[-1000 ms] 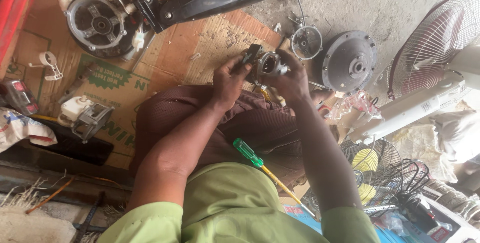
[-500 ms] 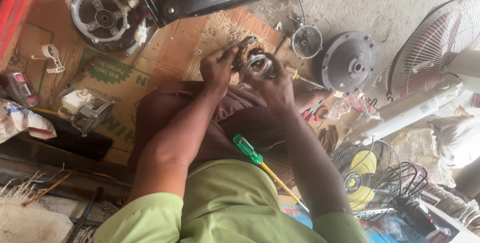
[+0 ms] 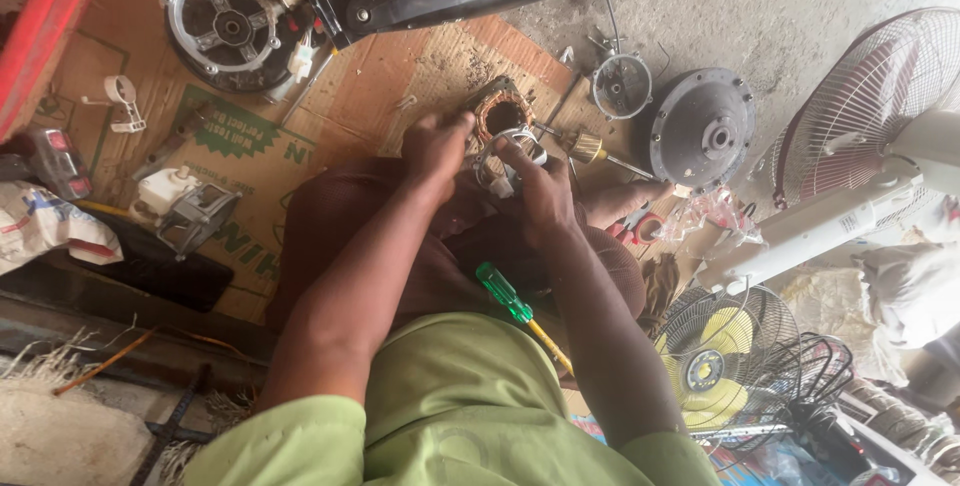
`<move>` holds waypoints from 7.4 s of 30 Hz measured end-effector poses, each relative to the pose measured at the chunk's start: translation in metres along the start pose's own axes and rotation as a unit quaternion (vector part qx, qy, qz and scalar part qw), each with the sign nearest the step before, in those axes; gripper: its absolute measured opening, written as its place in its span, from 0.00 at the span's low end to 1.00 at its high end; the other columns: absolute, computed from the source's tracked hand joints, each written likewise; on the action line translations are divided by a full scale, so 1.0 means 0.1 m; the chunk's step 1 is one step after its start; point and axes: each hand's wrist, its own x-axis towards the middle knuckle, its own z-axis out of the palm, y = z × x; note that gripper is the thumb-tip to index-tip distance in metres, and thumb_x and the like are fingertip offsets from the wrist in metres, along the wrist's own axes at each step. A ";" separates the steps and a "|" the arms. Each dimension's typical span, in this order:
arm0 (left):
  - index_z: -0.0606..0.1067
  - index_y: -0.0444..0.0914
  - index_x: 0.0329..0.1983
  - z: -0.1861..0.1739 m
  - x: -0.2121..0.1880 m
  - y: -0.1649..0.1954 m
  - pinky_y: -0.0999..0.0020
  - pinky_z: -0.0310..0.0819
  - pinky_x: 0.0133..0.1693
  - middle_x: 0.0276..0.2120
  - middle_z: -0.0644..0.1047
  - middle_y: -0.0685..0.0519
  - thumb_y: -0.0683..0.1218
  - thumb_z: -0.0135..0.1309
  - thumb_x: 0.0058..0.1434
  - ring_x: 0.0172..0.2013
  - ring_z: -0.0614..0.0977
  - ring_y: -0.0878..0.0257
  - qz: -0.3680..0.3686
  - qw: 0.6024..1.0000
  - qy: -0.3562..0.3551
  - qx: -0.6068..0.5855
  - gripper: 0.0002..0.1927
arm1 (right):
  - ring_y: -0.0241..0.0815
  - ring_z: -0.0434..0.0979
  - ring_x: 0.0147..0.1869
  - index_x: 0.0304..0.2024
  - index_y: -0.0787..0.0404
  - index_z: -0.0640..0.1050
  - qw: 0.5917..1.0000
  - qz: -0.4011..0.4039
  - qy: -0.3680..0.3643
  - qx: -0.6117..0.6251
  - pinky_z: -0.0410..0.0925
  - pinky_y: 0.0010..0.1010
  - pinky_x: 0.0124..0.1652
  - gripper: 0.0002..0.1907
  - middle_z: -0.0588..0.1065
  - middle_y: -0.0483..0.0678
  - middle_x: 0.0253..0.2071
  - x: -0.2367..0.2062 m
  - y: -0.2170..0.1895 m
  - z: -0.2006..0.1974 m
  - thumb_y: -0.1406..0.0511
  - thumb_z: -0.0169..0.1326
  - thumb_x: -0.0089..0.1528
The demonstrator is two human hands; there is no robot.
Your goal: The person disassembles a ceiling fan motor, cleans the stator and rotor with a cloth, and reassembles the components. They use a screwdriver, pliers, and a rag to remove parts, wipe surfaces, and fit the rotor back into the stator housing.
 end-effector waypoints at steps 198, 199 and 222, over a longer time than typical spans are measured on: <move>0.75 0.38 0.57 0.39 -1.83 0.29 0.52 0.85 0.24 0.38 0.81 0.46 0.61 0.62 0.54 0.31 0.85 0.57 -0.161 0.894 -0.418 0.007 0.33 | 0.45 0.80 0.51 0.39 0.69 0.83 0.898 -0.347 -0.269 0.001 0.73 0.36 0.51 0.12 0.79 0.54 0.48 -1.04 -0.09 -1.86 0.72 0.71 0.55; 0.74 0.38 0.57 0.39 -1.83 0.28 0.53 0.85 0.24 0.38 0.82 0.47 0.61 0.61 0.54 0.31 0.86 0.59 -0.170 0.893 -0.418 -0.002 0.32 | 0.43 0.77 0.49 0.41 0.67 0.80 0.907 -0.336 -0.253 0.026 0.72 0.34 0.48 0.17 0.77 0.51 0.45 -1.02 -0.12 -1.85 0.73 0.73 0.53; 0.71 0.36 0.59 0.27 -1.68 0.21 0.56 0.86 0.26 0.39 0.81 0.45 0.72 0.50 0.60 0.32 0.87 0.57 -0.124 0.877 -0.458 -0.070 0.40 | 0.43 0.69 0.70 0.73 0.72 0.61 0.906 -0.309 -0.267 -0.110 0.61 0.34 0.69 0.60 0.72 0.54 0.65 -1.11 -0.16 -1.65 0.67 0.78 0.44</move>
